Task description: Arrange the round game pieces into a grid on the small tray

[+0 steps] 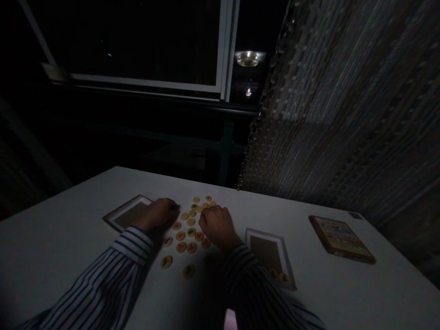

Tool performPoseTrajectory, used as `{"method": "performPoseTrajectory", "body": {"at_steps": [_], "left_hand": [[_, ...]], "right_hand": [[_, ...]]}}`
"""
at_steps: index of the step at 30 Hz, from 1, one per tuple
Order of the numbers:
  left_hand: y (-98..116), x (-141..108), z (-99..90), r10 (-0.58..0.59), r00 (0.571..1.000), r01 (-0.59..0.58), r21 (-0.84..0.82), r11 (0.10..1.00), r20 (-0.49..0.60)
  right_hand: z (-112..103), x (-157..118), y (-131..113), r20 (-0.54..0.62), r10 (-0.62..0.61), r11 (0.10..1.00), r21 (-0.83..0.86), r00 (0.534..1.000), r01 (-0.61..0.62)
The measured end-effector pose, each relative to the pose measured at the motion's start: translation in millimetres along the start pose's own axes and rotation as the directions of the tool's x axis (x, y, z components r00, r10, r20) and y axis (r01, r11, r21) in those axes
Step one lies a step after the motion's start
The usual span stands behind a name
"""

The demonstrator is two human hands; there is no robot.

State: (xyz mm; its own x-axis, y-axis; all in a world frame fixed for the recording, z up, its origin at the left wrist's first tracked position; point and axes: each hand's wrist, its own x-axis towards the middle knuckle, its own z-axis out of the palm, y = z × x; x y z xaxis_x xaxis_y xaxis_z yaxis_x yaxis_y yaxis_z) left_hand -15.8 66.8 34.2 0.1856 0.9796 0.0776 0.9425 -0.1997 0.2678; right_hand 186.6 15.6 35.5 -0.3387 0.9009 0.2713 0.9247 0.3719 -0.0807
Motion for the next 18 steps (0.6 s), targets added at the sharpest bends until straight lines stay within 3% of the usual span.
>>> {"method": "performPoseTrajectory", "body": {"at_steps": [10,15,18], "left_hand": [[-1,3,-5.2,0.004,0.999,-0.007,-0.07,0.998,-0.042],[-3,8,-9.4,-0.014,0.995,-0.019,-0.317,0.948,-0.102],[-3,10,-10.3,-0.037,0.993,-0.033,-0.553,0.832,-0.116]], "right_hand": [[-4,0,-2,-0.022,0.036,0.999,0.005,0.999,-0.036],[-5,0,-2,-0.048,0.029,0.999,0.022,0.998,-0.028],[-4,-1,-2,-0.061,0.023,0.999,0.03,0.998,-0.021]]}}
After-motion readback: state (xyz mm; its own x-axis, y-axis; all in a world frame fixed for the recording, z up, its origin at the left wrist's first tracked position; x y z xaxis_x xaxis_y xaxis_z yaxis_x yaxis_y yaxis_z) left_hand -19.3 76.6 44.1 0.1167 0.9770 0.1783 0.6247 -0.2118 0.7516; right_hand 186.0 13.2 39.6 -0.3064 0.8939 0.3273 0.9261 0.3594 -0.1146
